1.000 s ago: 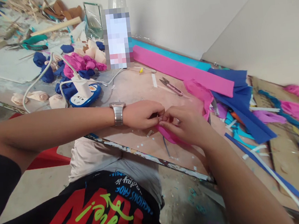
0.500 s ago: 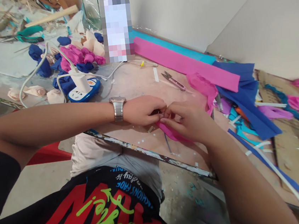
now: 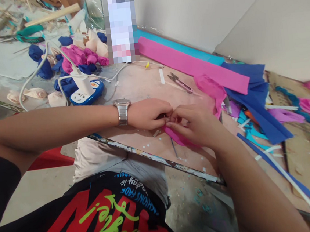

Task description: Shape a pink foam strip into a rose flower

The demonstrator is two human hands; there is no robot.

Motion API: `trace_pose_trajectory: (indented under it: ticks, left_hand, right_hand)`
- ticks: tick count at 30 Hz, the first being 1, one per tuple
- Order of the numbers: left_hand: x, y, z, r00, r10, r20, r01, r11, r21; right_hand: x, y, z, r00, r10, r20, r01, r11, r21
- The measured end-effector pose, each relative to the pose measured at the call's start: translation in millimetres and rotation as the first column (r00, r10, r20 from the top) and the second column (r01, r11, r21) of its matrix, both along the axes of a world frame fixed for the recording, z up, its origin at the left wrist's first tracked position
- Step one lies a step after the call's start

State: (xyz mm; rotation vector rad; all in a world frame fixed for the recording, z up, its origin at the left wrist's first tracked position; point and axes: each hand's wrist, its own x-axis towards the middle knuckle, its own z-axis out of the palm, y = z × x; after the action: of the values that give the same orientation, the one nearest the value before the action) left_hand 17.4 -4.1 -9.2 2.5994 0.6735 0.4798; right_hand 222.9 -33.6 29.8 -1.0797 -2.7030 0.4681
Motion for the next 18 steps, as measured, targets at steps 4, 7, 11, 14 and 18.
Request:
trace_pose_trajectory:
  ticks: [4, 7, 11, 14, 18]
  left_hand:
    - [0.5, -0.5, 0.3, 1.000, -0.014, -0.008, 0.014, 1.000, 0.022]
    - [0.3, -0.4, -0.1, 1.000, -0.020, -0.003, 0.020, 1.000, 0.021]
    - [-0.4, -0.1, -0.3, 0.999, -0.043, 0.015, 0.042, 0.999, 0.014]
    - [-0.6, -0.4, 0.2, 0.999, -0.049, 0.006, 0.049, 0.999, 0.011]
    - [-0.6, -1.1, 1.3, 0.999, -0.047, 0.001, 0.047, 0.999, 0.003]
  right_hand:
    - [-0.5, 0.3, 0.0, 1.000, 0.009, 0.017, -0.009, 1.000, 0.015]
    - [-0.5, 0.3, -0.2, 1.000, 0.012, 0.025, -0.013, 1.000, 0.029]
    - [0.0, -0.3, -0.5, 0.999, 0.004, 0.035, -0.005, 1.000, 0.027]
    - [1.0, -0.4, -1.1, 0.999, 0.002, 0.042, -0.003, 1.000, 0.022]
    - [2.0, 0.3, -2.7, 0.999, 0.004, 0.046, -0.004, 1.000, 0.010]
